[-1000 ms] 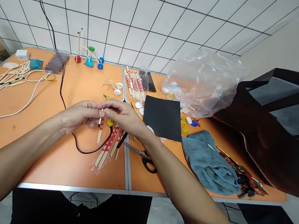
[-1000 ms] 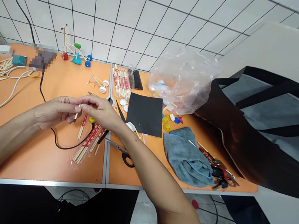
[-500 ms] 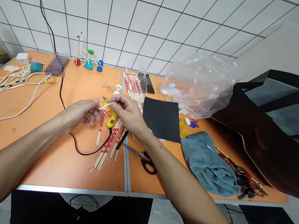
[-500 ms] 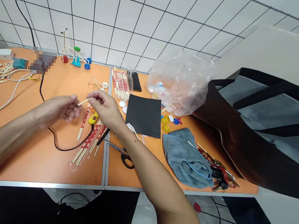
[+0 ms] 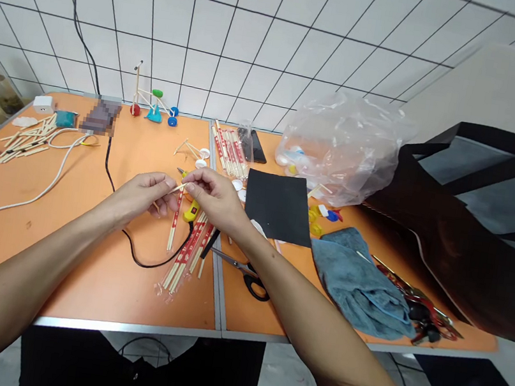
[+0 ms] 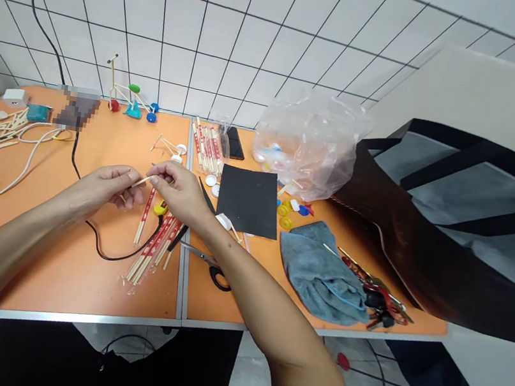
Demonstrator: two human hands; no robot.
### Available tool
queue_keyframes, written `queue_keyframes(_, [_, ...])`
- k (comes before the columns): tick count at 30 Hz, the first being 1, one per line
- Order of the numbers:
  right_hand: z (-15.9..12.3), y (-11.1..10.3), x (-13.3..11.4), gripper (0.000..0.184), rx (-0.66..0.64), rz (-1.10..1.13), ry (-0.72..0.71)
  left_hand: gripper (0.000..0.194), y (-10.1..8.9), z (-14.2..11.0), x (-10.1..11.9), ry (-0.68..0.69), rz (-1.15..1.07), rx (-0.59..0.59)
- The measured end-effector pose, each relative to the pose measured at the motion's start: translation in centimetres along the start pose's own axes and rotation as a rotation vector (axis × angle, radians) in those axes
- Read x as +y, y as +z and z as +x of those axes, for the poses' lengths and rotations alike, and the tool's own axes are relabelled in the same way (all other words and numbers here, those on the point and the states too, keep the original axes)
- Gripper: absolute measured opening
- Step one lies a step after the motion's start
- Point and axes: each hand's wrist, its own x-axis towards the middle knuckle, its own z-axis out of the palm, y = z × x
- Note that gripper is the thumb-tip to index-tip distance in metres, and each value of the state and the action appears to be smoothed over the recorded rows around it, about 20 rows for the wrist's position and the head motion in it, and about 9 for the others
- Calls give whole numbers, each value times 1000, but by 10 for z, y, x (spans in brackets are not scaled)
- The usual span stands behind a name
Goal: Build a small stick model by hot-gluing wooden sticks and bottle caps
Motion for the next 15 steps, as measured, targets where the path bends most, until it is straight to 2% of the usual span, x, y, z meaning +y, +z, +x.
queue_keyframes(4, [-2, 7, -2, 9, -40, -93, -21, 36, -1, 1, -3, 14, 32, -70])
queue_keyframes(7, [-3, 5, -4, 10, -73, -132, 12, 34, -3, 3, -4, 15, 37, -48])
queue_keyframes(10, [-3, -11, -13, 18, -124, -245, 22, 31, -3, 3, -4, -1, 24, 12])
queue_keyframes(15, [-7, -52, -38, 14, -263, -609, -4, 30, -1, 2, -2, -10, -20, 76])
